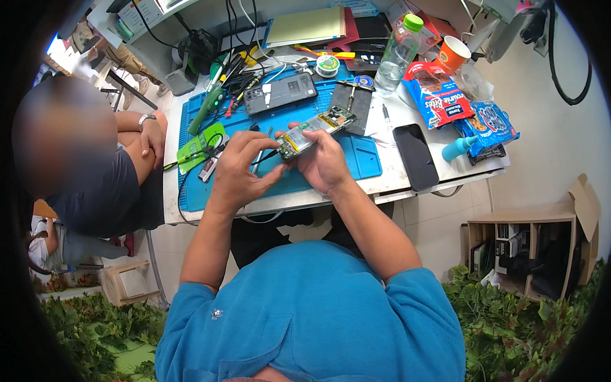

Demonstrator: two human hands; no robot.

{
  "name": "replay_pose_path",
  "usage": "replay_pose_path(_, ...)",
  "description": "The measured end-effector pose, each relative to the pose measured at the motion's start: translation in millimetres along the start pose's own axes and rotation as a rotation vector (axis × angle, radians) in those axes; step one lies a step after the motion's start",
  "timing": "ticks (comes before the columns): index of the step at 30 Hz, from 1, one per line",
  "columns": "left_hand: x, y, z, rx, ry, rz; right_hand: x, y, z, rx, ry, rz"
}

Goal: The person works on a disassembled smartphone, using a metal spudger to pry and adjust internal components on the motherboard. They connect a charging cable to the device, which powers on to display the brand logo, and then continue to manipulate the internal parts with the tool.

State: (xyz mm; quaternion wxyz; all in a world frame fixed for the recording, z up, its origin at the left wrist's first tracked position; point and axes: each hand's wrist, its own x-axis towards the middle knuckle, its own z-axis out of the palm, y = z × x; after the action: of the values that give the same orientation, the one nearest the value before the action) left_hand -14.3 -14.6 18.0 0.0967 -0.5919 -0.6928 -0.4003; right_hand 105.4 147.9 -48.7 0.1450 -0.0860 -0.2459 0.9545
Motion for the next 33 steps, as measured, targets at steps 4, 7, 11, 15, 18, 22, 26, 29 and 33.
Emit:
replay_pose_path(4,8,0,7,0.016,-0.069,0.082,2,4,-7,0.081,-0.021,0.006)
replay_pose_path(7,16,-4,13,0.017,-0.056,0.156,4,9,-7,0.106,0.061,-0.024)
replay_pose_path(11,18,-5,21,0.032,-0.065,0.181,3,4,-14,0.067,-0.013,0.004)
replay_pose_path(15,16,-8,24,0.083,-0.025,0.243,3,4,-8,0.065,0.036,0.008)
replay_pose_path(18,15,-10,26,0.087,-0.013,0.301,4,5,-6,0.065,0.051,0.006)
replay_pose_path(22,19,-12,25,0.083,-0.025,0.296,3,3,-8,0.095,0.007,-0.006)
replay_pose_path(26,14,-9,28,0.060,0.007,0.230,3,4,-11,0.110,-0.006,0.002)
replay_pose_path(29,12,-11,28,0.053,0.005,0.243,5,5,-14,0.111,-0.002,-0.002)
replay_pose_path(33,10,-10,31,0.036,0.011,0.260,-2,7,-11,0.101,0.052,-0.042)
